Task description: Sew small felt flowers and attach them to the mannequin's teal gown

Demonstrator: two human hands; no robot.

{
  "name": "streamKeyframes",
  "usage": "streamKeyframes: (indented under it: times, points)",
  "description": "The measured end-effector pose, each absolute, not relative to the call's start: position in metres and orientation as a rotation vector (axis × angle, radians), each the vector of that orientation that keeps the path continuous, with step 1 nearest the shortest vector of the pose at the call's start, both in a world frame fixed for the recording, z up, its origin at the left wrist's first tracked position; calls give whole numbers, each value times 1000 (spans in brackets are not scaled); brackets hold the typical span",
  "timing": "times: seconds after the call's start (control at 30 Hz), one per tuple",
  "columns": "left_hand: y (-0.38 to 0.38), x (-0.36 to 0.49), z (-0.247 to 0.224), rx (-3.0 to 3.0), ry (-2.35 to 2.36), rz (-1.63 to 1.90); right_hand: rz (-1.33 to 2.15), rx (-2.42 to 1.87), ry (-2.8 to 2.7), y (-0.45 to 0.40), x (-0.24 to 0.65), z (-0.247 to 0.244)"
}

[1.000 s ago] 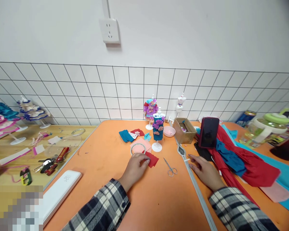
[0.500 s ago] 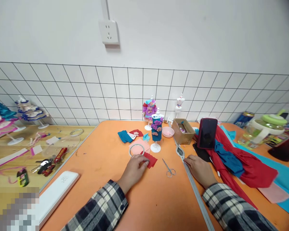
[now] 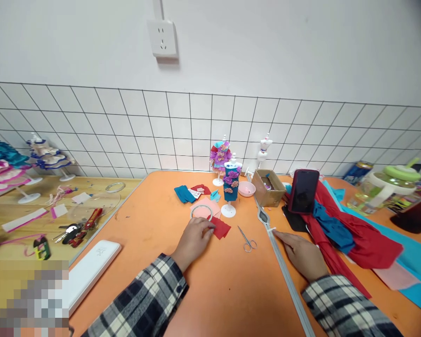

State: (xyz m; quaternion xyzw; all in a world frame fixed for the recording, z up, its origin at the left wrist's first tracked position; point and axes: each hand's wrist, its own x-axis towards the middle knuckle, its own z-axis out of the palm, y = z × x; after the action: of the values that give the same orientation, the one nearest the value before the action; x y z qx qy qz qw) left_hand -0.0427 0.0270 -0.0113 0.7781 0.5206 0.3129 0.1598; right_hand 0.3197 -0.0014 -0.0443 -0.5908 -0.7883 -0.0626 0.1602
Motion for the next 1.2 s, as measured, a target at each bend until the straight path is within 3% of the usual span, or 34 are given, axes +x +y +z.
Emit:
streamKeyframes:
  times: [0.47,0.7,0.97,1.2]
  points:
    - [23,-44,-10,2173,1445,913,-17,-1617,-2065,48,289,-26]
    - [25,-46,-13,2150,1481,902,85,-1850,-2050,51,291,-34]
    - [23,-42,-13,2199,1436,881,-270,-1669,-2315,33,304,-28]
    - [24,-42,-12,2234,1434,851,-339,-1628,-2495,21,303,-24]
